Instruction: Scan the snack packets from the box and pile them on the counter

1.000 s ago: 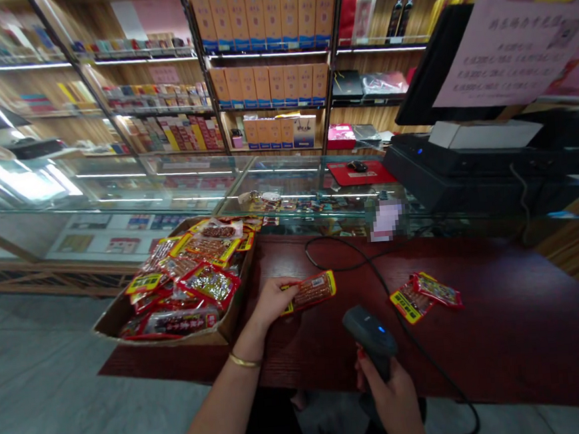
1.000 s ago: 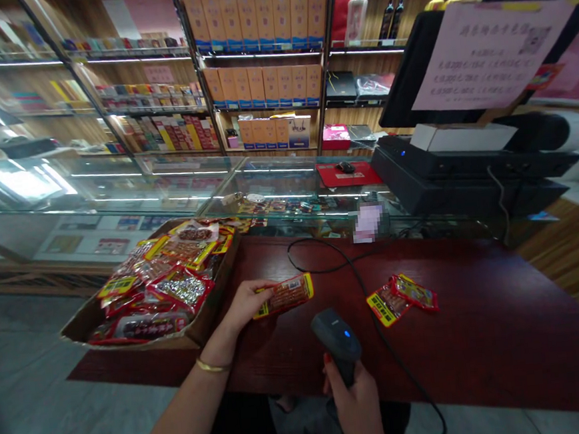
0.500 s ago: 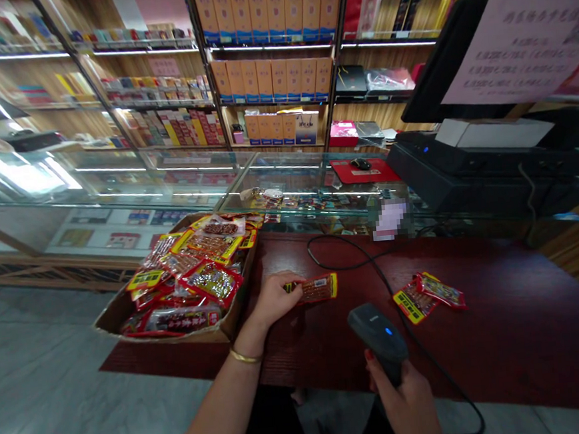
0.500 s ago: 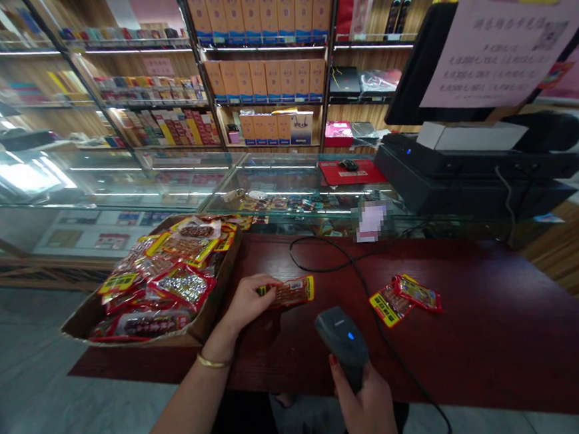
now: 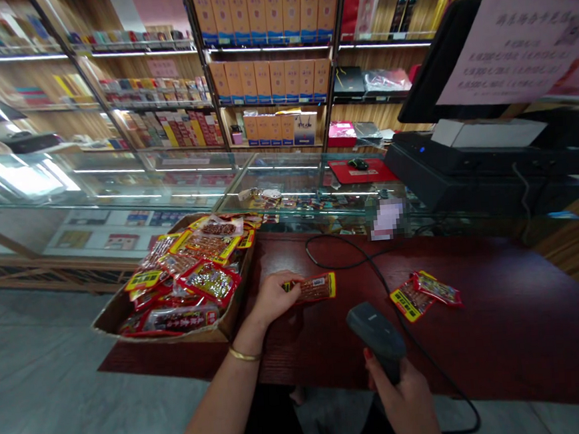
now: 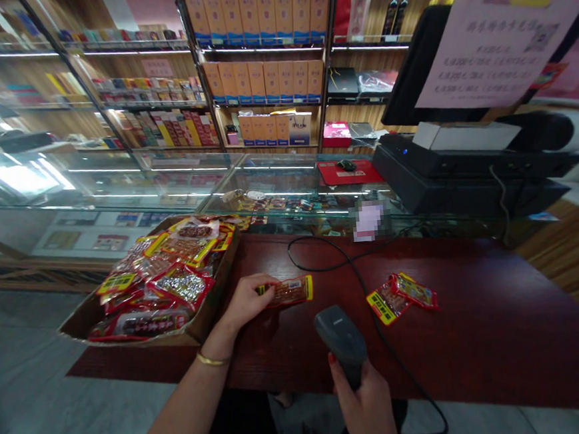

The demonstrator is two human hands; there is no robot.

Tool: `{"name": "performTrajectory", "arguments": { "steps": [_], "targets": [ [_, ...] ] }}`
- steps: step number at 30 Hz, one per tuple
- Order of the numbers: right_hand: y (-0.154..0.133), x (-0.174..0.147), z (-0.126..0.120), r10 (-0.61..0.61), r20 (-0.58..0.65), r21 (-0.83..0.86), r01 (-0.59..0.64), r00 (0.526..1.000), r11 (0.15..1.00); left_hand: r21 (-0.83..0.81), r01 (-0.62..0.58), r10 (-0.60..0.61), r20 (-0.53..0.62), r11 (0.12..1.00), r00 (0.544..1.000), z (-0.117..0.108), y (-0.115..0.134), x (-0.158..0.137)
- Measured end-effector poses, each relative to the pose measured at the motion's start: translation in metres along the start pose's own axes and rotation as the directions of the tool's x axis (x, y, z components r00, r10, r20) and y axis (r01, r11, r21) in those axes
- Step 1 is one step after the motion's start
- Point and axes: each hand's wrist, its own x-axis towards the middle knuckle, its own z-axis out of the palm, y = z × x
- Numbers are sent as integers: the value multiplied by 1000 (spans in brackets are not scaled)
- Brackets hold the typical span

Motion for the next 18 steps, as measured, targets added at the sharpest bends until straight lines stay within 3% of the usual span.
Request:
{"name": "performTrajectory", "arguments": {
  "steps": [4, 8, 11, 18],
  "targets": [
    [12, 8, 5, 40, 171, 258, -84, 984, 963, -136, 202, -208, -36, 970, 977, 3, -7, 4],
    [22, 14, 7, 37, 236, 462, -146, 971, 875, -422, 446, -461, 73, 789, 884, 25, -9, 11],
    [28, 15, 5, 38, 219, 532, -152, 975, 833, -488, 516, -469, 226, 704, 854, 62, 4, 24],
    [38, 16, 4, 123, 120, 682, -172, 985, 710, -418, 535, -345, 449, 734, 824, 170, 67, 78]
  ]
}}
